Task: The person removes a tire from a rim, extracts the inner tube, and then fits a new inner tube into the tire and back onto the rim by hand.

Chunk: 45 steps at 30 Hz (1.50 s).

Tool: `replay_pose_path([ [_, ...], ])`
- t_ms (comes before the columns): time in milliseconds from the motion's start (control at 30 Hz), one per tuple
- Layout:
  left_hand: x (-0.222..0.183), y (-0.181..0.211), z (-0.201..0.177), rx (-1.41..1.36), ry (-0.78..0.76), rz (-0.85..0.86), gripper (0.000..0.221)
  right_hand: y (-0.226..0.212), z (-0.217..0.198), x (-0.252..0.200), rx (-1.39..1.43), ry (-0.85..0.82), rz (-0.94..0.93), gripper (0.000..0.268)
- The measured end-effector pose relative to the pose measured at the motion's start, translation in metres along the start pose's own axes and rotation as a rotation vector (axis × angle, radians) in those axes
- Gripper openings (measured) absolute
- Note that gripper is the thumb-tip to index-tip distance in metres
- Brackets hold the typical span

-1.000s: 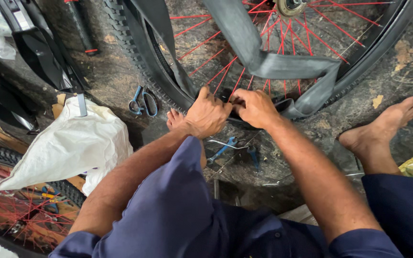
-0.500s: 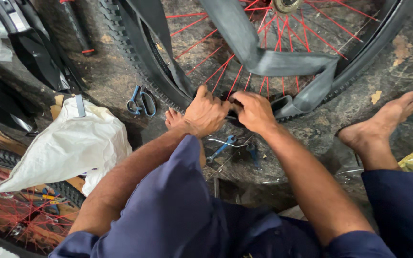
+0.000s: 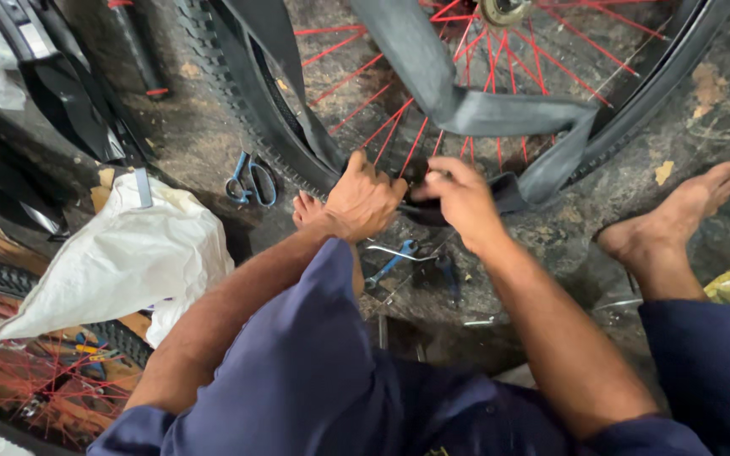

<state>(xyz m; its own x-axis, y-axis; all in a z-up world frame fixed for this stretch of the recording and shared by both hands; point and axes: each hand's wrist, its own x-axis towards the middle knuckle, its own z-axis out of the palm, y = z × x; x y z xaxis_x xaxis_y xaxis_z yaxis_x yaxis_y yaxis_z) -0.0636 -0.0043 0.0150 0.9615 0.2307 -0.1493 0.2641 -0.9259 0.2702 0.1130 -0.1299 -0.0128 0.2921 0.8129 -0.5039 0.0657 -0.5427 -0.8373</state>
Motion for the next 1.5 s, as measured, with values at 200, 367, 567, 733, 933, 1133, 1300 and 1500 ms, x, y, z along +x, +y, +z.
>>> replay_pose_path([
  [200, 0.003, 0.001, 0.001, 0.009, -0.006, -0.014, 0.017, -0.005, 0.015, -0.015, 0.259, 0.084, 0.246, 0.033],
  [367, 0.002, 0.001, 0.000, -0.011, 0.013, -0.018, 0.023, -0.010, 0.020, -0.022, 0.537, 0.303, 0.217, 0.031],
  [567, 0.004, -0.004, 0.002, 0.001, 0.010, -0.012, 0.013, -0.024, 0.019, -0.024, 0.736, 0.249, 0.378, 0.033],
  [733, 0.003, 0.002, 0.004, 0.001, -0.007, -0.036, 0.013, -0.024, 0.030, -0.023, 0.484, 0.199, 0.368, 0.033],
  [933, 0.000, -0.002, 0.004, 0.022, 0.030, -0.010, 0.016, -0.016, 0.032, -0.023, 0.455, 0.241, 0.325, 0.030],
  [1133, 0.002, -0.002, 0.004, -0.006, 0.007, -0.019, 0.019, -0.020, 0.030, -0.016, 0.437, 0.215, 0.311, 0.029],
  [1300, 0.001, -0.003, 0.005, -0.032, -0.014, -0.018, 0.022, -0.027, 0.021, -0.014, 0.513, 0.160, 0.438, 0.030],
  [1500, -0.005, -0.004, -0.007, -0.040, -0.024, -0.009, 0.035, -0.030, 0.017, -0.010, 0.248, 0.067, 0.346, 0.025],
])
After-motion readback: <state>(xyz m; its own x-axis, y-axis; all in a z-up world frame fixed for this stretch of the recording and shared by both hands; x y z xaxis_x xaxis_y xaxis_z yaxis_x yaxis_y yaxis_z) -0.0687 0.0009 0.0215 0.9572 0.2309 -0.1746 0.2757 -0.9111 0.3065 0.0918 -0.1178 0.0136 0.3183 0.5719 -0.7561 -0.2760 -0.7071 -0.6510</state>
